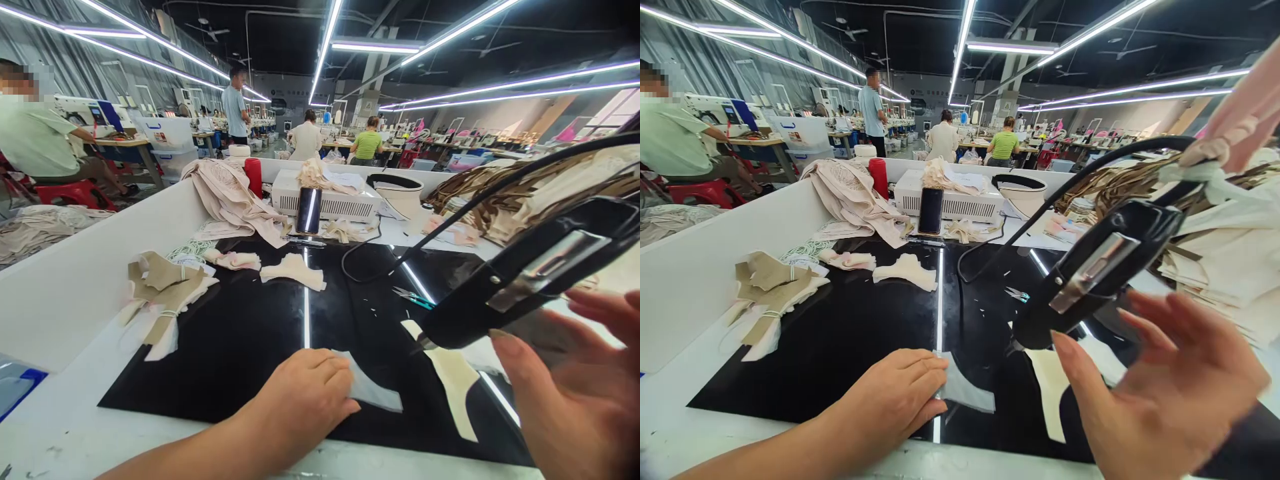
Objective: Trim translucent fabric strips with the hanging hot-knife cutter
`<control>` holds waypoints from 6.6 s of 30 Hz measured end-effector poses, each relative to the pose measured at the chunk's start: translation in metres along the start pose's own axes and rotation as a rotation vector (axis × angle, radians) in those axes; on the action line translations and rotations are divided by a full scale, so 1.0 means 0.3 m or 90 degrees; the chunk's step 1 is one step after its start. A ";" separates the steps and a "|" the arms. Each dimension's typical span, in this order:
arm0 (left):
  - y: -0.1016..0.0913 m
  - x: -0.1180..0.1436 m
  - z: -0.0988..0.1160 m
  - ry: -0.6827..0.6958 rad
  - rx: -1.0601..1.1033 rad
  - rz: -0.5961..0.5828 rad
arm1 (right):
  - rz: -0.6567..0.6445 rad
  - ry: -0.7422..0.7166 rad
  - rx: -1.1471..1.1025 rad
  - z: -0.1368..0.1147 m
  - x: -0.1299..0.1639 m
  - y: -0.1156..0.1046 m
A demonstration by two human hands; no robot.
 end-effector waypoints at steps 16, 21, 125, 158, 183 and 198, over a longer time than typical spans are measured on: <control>0.009 0.023 0.021 0.089 -0.087 0.094 | -0.045 0.326 -0.516 -0.129 0.003 0.293; 0.005 0.020 0.025 0.088 -0.074 0.105 | -0.057 0.325 -0.570 -0.147 0.055 0.343; -0.028 0.014 0.013 0.104 -0.081 0.018 | -0.009 0.357 -0.468 -0.090 0.059 0.146; -0.056 -0.015 0.061 0.175 -0.112 0.063 | -0.034 0.342 -0.464 -0.108 0.072 0.154; 0.036 -0.051 0.116 0.152 -0.081 0.035 | -0.030 0.358 -0.482 -0.103 0.080 0.159; 0.045 -0.049 0.112 0.169 -0.101 0.047 | -0.025 0.366 -0.462 -0.106 0.081 0.150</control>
Point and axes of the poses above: each hand's wrist, its own x-axis away from the middle knuckle, its own y-axis out of the palm, z = x × y, the point moved 6 cm from there along -x, towards the middle knuckle, and after that the axes turned 8 degrees about z, right-handed, at the moved point
